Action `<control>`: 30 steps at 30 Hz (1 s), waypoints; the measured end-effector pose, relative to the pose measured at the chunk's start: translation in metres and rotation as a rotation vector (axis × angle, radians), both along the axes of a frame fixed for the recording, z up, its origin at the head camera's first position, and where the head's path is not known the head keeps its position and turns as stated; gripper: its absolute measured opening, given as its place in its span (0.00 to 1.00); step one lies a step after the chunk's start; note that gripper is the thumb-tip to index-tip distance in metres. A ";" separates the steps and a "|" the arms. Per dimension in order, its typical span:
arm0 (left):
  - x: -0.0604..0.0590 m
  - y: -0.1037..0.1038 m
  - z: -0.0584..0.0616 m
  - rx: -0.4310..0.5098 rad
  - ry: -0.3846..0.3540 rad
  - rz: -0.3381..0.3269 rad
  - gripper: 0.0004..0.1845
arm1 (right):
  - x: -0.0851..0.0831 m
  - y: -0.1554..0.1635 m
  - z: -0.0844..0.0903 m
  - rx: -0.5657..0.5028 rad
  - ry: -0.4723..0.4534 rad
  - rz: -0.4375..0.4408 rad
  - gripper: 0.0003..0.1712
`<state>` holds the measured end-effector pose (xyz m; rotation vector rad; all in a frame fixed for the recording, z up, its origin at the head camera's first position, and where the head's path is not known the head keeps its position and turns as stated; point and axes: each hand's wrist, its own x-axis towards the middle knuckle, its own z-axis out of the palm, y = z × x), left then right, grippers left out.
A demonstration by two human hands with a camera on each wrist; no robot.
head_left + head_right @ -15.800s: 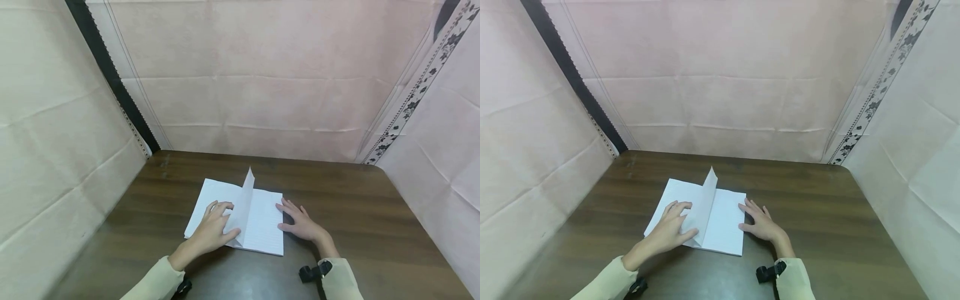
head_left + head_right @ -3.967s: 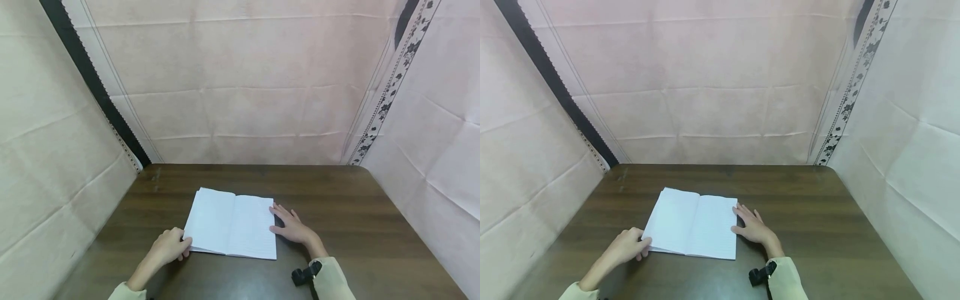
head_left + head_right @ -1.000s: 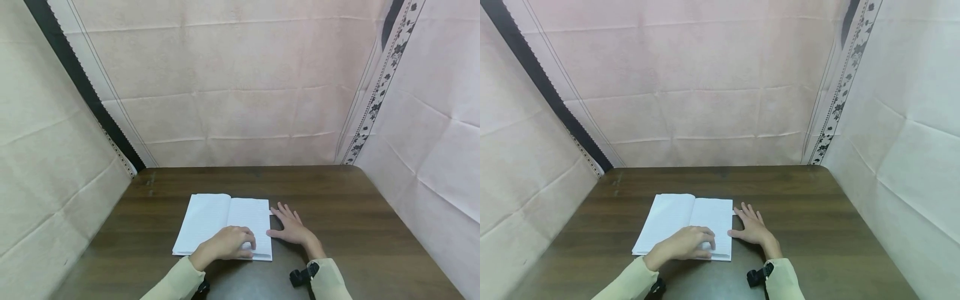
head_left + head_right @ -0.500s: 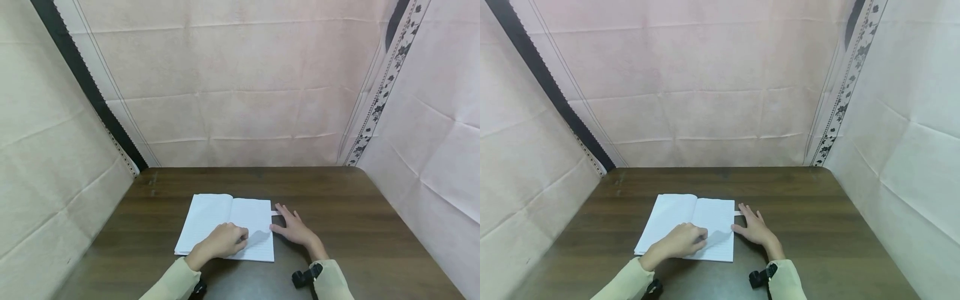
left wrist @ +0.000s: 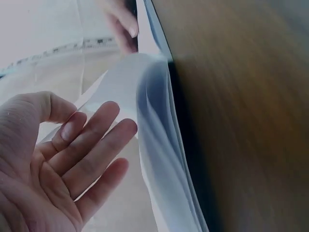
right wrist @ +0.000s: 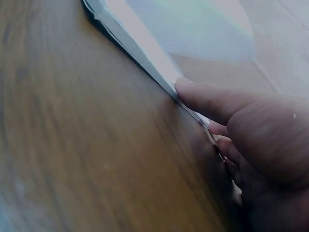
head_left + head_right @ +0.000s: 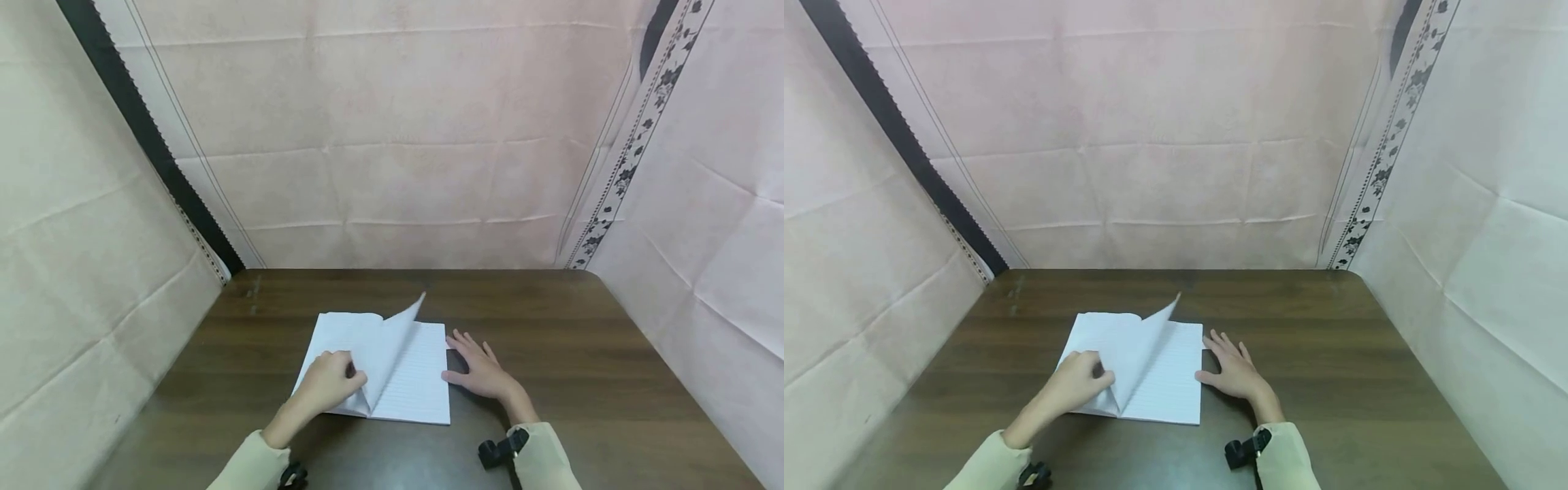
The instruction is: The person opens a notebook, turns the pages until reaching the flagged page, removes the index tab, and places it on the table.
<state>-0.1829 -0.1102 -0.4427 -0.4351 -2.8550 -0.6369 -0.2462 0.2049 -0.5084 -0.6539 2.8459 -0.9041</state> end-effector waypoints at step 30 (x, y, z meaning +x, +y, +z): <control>0.025 -0.065 -0.015 0.001 -0.477 0.259 0.12 | -0.001 0.001 0.009 0.025 0.010 0.070 0.52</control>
